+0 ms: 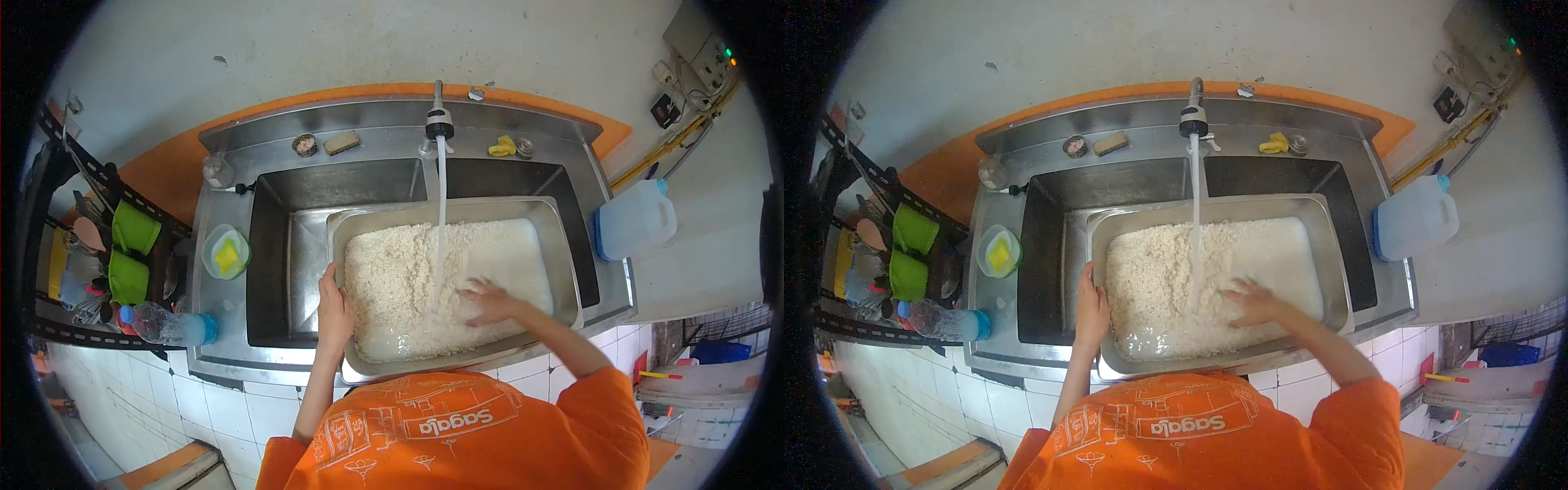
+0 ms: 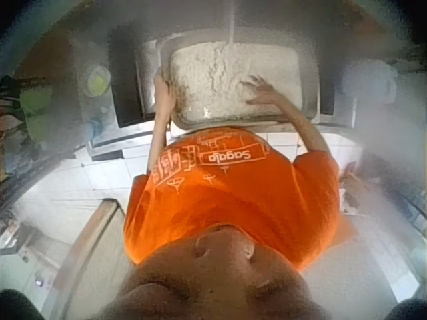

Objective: The person washes rice in a large metal container by hand under running water in a sink.

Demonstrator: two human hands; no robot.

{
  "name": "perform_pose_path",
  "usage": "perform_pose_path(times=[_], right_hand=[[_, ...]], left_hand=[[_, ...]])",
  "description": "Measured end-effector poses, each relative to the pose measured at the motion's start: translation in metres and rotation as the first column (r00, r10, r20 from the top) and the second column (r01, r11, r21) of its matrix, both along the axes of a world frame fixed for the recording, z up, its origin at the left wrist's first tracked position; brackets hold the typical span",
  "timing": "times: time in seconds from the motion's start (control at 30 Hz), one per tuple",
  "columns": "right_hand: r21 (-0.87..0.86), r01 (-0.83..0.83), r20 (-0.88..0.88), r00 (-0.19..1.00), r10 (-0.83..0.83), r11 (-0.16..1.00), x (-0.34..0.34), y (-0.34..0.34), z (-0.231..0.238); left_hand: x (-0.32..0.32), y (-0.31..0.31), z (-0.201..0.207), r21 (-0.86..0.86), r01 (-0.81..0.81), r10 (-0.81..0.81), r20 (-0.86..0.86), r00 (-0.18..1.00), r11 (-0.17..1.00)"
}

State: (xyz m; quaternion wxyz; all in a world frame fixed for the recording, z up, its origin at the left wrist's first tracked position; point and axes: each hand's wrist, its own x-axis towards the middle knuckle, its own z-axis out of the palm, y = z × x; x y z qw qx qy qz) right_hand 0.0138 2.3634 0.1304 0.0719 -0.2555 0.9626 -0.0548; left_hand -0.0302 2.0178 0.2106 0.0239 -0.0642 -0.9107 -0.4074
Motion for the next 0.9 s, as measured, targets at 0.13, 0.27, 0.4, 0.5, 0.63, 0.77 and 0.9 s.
perform_pose_path(times=[0.13,0.27,0.4,0.5,0.63,0.77,0.9], right_hand=[[0.396,0.264,0.653,0.592,-0.472,0.879,-0.056,0.083,-0.029],[0.316,0.578,0.387,0.645,-0.659,0.752,-0.061,0.029,-0.062],[0.055,0.112,0.363,0.924,-0.125,0.992,0.0,0.008,0.0],[0.261,0.112,0.737,0.618,-0.273,0.959,-0.032,0.033,0.058],[0.534,0.256,0.702,0.396,-0.591,0.806,-0.062,0.064,-0.011],[0.245,0.322,0.262,0.886,-0.382,0.915,-0.024,0.046,-0.048],[0.289,0.182,0.883,0.327,-0.335,0.94,-0.092,0.02,0.054]], left_hand=[[-0.004,0.009,0.001,0.029,0.041,-0.04,-0.016,0.999,0.999],[-0.004,0.007,-0.002,0.035,0.028,-0.028,-0.011,1.0,0.999],[0.0,0.001,0.0,0.045,-0.003,0.003,0.007,1.0,0.999],[0.0,0.003,0.003,0.045,0.001,-0.002,0.02,1.0,0.999],[-0.002,0.007,0.003,0.053,0.017,-0.018,0.021,1.0,0.998],[-0.001,0.007,0.008,0.07,-0.006,0.001,0.064,0.998,0.998],[0.001,0.0,0.001,0.025,-0.007,0.007,0.031,1.0,1.0]])
